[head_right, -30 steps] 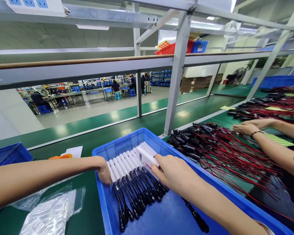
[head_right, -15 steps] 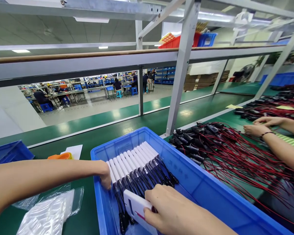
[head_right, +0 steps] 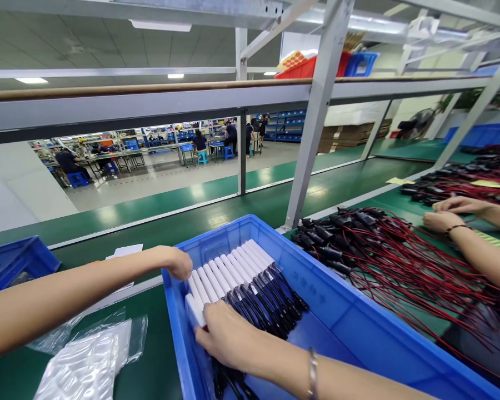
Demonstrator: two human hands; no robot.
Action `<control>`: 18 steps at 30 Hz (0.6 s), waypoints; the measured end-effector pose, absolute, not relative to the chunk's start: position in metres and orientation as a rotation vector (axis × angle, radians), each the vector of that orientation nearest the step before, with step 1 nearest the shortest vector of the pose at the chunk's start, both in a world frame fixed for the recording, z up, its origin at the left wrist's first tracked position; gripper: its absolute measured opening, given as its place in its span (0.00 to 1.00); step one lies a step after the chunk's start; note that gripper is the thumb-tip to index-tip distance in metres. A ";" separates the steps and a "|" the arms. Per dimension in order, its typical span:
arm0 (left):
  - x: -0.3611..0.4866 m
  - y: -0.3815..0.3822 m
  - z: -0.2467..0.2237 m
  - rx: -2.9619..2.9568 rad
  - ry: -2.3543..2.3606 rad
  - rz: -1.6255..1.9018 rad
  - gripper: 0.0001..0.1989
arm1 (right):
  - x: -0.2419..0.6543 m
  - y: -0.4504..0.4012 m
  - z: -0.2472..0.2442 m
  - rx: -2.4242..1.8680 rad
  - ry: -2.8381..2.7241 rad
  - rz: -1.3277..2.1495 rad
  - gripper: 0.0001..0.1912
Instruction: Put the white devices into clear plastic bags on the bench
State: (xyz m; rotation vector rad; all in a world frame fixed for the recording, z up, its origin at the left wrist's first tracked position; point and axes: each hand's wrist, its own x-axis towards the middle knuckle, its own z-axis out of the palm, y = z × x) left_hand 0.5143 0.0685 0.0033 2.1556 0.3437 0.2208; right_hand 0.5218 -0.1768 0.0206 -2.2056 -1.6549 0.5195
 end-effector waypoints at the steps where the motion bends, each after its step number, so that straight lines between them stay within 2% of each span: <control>1: 0.511 0.075 0.014 2.238 0.316 0.131 0.11 | 0.519 -0.168 0.013 -2.208 -1.669 0.491 0.08; 3: 0.500 0.082 0.033 2.391 0.258 -0.062 0.06 | 0.515 -0.157 -0.002 -2.194 -1.717 0.442 0.07; 7: 0.468 0.077 0.057 2.617 0.121 -0.230 0.03 | 0.513 -0.155 -0.022 -2.125 -1.865 0.370 0.19; 9: 0.454 0.070 0.060 2.694 0.056 -0.242 0.05 | 0.513 -0.156 -0.023 -2.122 -1.943 0.340 0.23; 13: 0.440 0.057 0.055 2.810 -0.035 -0.197 0.15 | 0.517 -0.143 -0.016 -2.195 -2.012 0.224 0.17; 18: 0.440 0.054 0.052 2.910 -0.066 -0.266 0.13 | 0.533 -0.110 -0.016 -2.366 -1.894 0.125 0.19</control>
